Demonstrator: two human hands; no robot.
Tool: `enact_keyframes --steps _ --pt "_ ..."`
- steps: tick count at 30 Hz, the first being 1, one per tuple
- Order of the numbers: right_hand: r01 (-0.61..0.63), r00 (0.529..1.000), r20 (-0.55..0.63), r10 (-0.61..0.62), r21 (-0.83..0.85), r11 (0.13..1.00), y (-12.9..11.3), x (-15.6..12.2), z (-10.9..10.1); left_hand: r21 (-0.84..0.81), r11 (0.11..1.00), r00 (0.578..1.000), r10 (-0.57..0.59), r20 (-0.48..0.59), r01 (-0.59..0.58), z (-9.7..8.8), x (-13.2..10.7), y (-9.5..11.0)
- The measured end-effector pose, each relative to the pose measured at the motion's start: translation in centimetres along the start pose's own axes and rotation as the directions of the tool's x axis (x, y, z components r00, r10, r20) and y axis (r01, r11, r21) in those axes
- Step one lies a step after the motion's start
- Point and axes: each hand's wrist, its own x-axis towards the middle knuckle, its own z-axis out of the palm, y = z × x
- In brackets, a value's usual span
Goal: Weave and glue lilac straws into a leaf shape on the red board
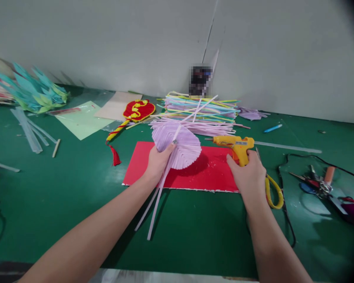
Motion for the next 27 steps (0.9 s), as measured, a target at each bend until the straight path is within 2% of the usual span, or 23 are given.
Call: enact_keyframes --steps 4,8,12,14,17,19,20,22,24,27 --pt "-0.093 0.996 0.012 0.094 -0.068 0.993 1.0 1.0 0.1 0.025 0.999 1.0 -0.022 0.012 0.022 -0.1 0.0 -0.1" --pt "-0.081 0.995 0.048 0.087 -0.113 0.99 1.7 1.3 0.5 0.027 0.998 0.998 -0.058 0.039 0.057 -0.2 -0.2 0.0" --pt "-0.057 0.992 0.108 0.065 -0.082 0.995 2.2 1.1 1.1 -0.039 0.993 0.987 -0.103 0.122 0.108 -0.3 -0.5 0.1" --pt "-0.005 0.998 0.067 0.01 -0.066 0.998 2.2 1.0 1.1 -0.055 0.991 0.983 -0.109 0.151 0.119 -0.3 -0.6 0.0" --pt "0.084 0.991 -0.109 -0.081 0.019 0.996 1.7 0.9 0.6 -0.048 0.992 0.979 -0.107 0.175 0.117 -0.3 -0.6 0.0" --pt "0.151 0.974 -0.194 -0.116 0.172 0.973 0.9 0.6 0.3 -0.034 0.993 0.977 -0.102 0.187 0.11 -0.2 -0.7 -0.1" --pt "0.17 0.975 -0.189 -0.119 0.279 0.945 0.4 0.4 0.3 -0.024 0.994 0.975 -0.099 0.197 0.106 -0.2 -0.7 -0.1" --pt "0.134 0.991 -0.065 -0.118 0.514 0.847 -0.6 -0.2 0.3 0.005 0.996 0.972 -0.09 0.215 0.091 -0.1 -1.0 -0.1" --pt "0.035 0.983 0.106 -0.148 0.687 0.725 -1.5 -0.9 0.6 0.045 0.997 0.968 -0.077 0.239 0.068 0.0 -1.3 -0.1" --pt "-0.112 0.946 0.272 -0.179 0.789 0.604 -2.3 -1.6 1.0 0.091 0.996 0.957 -0.042 0.286 0.016 0.2 -1.8 -0.2"
